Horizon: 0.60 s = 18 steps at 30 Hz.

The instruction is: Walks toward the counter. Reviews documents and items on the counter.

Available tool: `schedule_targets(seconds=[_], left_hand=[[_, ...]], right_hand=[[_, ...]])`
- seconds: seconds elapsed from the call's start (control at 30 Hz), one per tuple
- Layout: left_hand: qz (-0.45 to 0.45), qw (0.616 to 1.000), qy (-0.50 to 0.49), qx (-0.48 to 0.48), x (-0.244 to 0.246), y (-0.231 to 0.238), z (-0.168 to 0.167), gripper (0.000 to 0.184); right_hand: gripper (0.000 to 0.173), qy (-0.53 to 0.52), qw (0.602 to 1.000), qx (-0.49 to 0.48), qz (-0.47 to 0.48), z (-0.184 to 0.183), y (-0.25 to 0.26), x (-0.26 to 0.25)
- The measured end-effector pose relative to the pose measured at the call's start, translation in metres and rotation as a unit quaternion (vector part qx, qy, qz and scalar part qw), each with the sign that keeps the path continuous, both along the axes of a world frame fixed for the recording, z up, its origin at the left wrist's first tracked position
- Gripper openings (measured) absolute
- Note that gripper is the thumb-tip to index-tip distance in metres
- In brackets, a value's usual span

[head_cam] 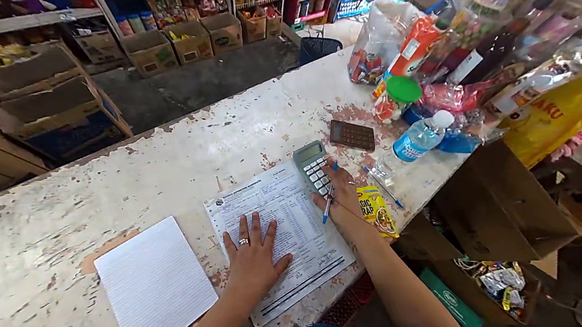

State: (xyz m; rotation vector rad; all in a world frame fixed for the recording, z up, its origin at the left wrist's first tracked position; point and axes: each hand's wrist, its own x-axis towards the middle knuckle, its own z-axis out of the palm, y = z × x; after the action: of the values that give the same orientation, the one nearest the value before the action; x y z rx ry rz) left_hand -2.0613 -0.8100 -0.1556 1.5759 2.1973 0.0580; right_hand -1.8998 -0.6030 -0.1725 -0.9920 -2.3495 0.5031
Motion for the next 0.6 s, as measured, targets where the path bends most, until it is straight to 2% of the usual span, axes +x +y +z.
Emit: schedule_targets(seconds=[0.07,0.13,0.27,0.47,0.6], left_hand=[[-0.002,0.999,-0.007,-0.045,0.000,0.005,0.011,0.090],[-0.004,0.998,-0.007,-0.063,0.000,0.007,0.016,0.091],[-0.004,0.999,0.001,-0.050,0.000,0.005,0.011,0.090],[-0.005,0.998,-0.001,0.069,0.002,-0.015,-0.013,0.088],[-0.041,0.997,-0.015,0.067,0.010,-0.043,-0.012,0.085]], right_hand=[[0.070,-0.031,1.000,0.001,-0.004,-0.003,-0.005,-0.007],[0.070,-0.091,0.994,-0.041,-0.032,0.002,-0.009,-0.013],[0.072,-0.150,0.984,-0.072,-0.059,0.006,-0.009,-0.019],[0.070,-0.096,0.993,-0.027,-0.061,0.010,-0.017,0.009],[0.069,-0.081,0.990,-0.015,-0.111,0.010,-0.024,0.059]])
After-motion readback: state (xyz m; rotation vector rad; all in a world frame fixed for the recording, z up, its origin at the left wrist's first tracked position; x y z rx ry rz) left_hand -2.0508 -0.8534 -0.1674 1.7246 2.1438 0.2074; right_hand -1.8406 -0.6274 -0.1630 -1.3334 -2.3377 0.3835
